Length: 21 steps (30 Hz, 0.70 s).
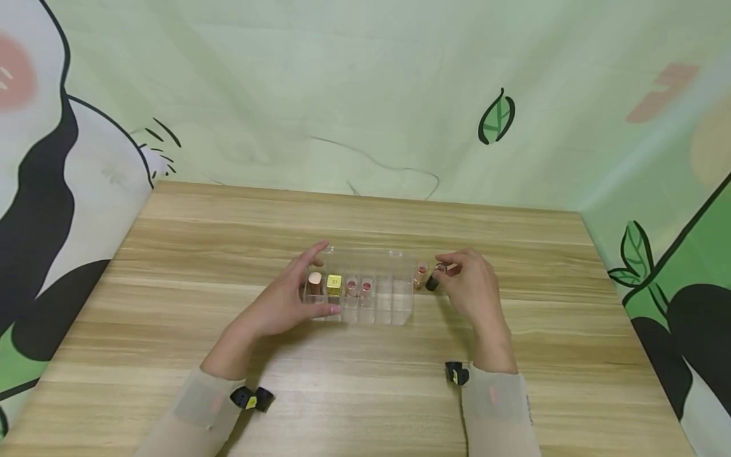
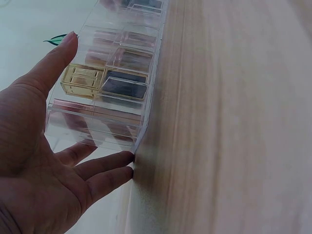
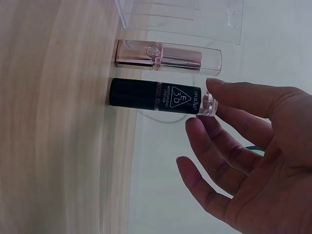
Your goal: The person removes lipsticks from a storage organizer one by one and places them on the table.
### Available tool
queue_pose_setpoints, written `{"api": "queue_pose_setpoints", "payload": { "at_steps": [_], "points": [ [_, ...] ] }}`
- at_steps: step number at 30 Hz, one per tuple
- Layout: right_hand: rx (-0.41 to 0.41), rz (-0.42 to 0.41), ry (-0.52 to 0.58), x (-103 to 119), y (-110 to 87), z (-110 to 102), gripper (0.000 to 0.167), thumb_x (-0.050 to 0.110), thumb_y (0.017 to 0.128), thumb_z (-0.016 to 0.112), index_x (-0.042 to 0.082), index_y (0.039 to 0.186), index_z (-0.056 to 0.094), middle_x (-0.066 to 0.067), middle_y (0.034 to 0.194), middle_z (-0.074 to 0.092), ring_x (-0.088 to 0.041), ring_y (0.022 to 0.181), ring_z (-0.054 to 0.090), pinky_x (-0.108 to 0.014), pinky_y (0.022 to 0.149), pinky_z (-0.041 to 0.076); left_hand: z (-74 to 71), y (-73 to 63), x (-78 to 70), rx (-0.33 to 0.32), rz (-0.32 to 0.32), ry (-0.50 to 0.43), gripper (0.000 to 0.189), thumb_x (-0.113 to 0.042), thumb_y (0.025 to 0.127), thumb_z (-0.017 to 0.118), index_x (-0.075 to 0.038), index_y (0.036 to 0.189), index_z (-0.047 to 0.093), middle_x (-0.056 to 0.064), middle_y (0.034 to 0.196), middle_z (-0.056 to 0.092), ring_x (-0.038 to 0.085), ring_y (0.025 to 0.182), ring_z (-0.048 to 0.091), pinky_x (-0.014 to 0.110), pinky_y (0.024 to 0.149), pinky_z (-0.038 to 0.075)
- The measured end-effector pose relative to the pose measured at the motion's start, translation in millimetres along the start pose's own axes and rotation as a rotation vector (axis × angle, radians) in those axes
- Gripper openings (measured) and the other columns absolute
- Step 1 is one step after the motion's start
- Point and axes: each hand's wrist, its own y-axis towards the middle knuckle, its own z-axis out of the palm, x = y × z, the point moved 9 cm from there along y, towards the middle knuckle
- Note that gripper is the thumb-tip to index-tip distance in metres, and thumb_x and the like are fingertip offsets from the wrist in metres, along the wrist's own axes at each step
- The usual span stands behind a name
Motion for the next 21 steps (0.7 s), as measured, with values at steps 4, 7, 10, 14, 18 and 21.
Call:
{"api": "queue_pose_setpoints", "payload": {
  "at_steps": [4, 7, 10, 14, 18, 21],
  "points": [
    [0.000, -0.004, -0.002, 0.6, -0.6, -0.5, 0.030, 0.011, 0.096, 0.080, 0.000, 0.124, 0.078, -0.020, 0.118, 0.070, -0.039, 0.102, 0.070, -0.051, 0.084, 0.052, 0.0, -0.2, 0.1, 0.000, 0.002, -0.002, 0.116, -0.054, 0.080, 0.092, -0.060, 0.164, 0.012, 0.002, 0.154, 0.046, 0.034, 0.140, 0.052, 0.062, 0.111, 0.047],
    [0.000, 0.000, 0.000, 0.7, -1.2, -1.2, 0.030, 0.011, 0.096, 0.080, 0.000, 0.124, 0.078, -0.020, 0.119, 0.069, -0.039, 0.103, 0.071, -0.050, 0.084, 0.052, 0.0, -0.1, 0.3, 0.000, 0.002, -0.002, 0.116, -0.054, 0.080, 0.093, -0.060, 0.164, 0.012, 0.003, 0.154, 0.047, 0.033, 0.140, 0.052, 0.062, 0.111, 0.047],
    [-0.003, 0.007, -0.001, 1.1, -1.8, -2.6, 0.031, 0.012, 0.096, 0.079, 0.000, 0.125, 0.078, -0.020, 0.122, 0.069, -0.039, 0.104, 0.071, -0.051, 0.084, 0.052, -0.1, 0.0, 0.2, -0.002, 0.000, 0.000, 0.116, -0.053, 0.080, 0.093, -0.060, 0.165, 0.012, 0.003, 0.154, 0.047, 0.033, 0.140, 0.052, 0.062, 0.111, 0.047],
    [-0.008, 0.015, 0.005, 2.6, -2.9, -5.3, 0.033, 0.013, 0.097, 0.078, 0.001, 0.127, 0.077, -0.022, 0.126, 0.068, -0.041, 0.107, 0.071, -0.053, 0.086, 0.053, -0.1, -0.1, -0.3, -0.002, -0.002, 0.006, 0.116, -0.053, 0.081, 0.093, -0.059, 0.165, 0.013, 0.002, 0.153, 0.047, 0.033, 0.139, 0.053, 0.062, 0.111, 0.047],
    [-0.018, 0.008, 0.013, 5.0, -3.4, -7.4, 0.034, 0.012, 0.097, 0.078, 0.001, 0.129, 0.076, -0.023, 0.131, 0.067, -0.043, 0.111, 0.069, -0.056, 0.088, 0.053, -0.4, -0.1, -0.7, -0.003, -0.001, 0.009, 0.117, -0.052, 0.081, 0.093, -0.059, 0.165, 0.013, 0.002, 0.153, 0.047, 0.033, 0.139, 0.053, 0.062, 0.111, 0.047],
    [-0.035, -0.002, 0.009, 7.1, -3.7, -9.3, 0.035, 0.012, 0.097, 0.078, 0.001, 0.130, 0.075, -0.024, 0.134, 0.065, -0.043, 0.112, 0.068, -0.057, 0.088, 0.052, -0.4, 0.0, -0.8, -0.004, 0.002, 0.010, 0.117, -0.052, 0.081, 0.093, -0.057, 0.166, 0.013, 0.003, 0.153, 0.047, 0.033, 0.138, 0.053, 0.061, 0.110, 0.048]
  ]
}}
